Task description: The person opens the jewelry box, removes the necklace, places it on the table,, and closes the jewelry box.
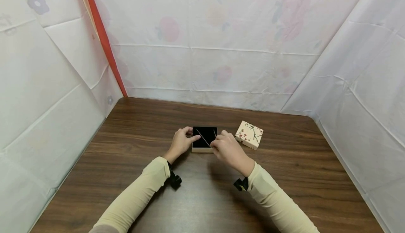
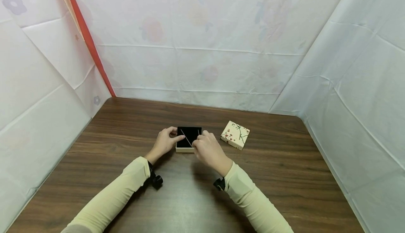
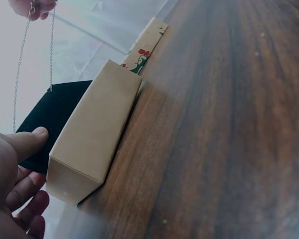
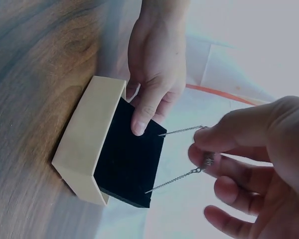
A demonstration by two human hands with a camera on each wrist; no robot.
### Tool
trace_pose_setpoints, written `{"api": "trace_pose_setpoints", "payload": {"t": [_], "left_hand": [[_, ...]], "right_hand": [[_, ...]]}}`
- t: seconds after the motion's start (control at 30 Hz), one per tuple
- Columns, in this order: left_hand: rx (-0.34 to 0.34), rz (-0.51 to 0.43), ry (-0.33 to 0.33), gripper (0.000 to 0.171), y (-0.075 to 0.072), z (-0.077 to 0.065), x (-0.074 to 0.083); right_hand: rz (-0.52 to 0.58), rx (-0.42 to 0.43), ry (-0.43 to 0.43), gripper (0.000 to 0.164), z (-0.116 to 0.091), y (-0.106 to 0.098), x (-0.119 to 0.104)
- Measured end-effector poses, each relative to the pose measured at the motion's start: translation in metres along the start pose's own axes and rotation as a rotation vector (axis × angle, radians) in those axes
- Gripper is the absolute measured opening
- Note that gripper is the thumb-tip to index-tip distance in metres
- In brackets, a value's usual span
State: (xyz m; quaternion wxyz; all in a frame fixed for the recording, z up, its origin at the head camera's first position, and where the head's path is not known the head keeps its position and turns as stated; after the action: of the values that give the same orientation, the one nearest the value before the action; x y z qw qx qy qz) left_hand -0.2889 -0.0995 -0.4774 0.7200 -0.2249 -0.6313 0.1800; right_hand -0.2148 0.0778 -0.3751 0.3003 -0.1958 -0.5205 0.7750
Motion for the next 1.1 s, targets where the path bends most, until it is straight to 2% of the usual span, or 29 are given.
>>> {"api": "trace_pose_setpoints", "payload": {"t": [0.3,0.57,0.77,0.97,1.1], "left_hand": [[0.010,-0.023,-0.012,0.047,-0.004,0.002,0.003],[0.005,0.022,0.006,0.042,-0.004,0.005,0.005],[-0.021,0.005,-0.008,0.041,-0.003,0.007,0.003],[-0.054,-0.045,-0.032,0.045,-0.005,0.008,0.002],[-0.039,-0.105,-0.047,0.046,-0.007,0.009,0.005]], "right_hand": [[-0.020,0.145,-0.058,0.009,0.004,-0.010,-0.002],[0.009,0.116,-0.069,0.009,0.005,-0.008,-0.003],[0.000,0.143,-0.076,0.010,0.005,-0.007,-0.002],[0.012,0.133,-0.062,0.010,0.006,-0.008,-0.002],[0.029,0.133,-0.033,0.010,0.008,-0.010,-0.001]]}}
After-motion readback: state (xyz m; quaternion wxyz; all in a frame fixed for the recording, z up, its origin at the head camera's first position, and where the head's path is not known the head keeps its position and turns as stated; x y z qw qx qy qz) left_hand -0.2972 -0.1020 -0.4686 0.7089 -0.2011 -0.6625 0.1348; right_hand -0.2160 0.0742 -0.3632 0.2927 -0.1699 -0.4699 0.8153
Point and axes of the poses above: each hand's wrist, its own z-axis towards the middle knuckle, its own y-axis out of the palm, x = y × z, the point moved 4 cm from there along z, towards the middle knuckle, and after that the axes turned 3 degrees about -x, right-handed, at the moved point
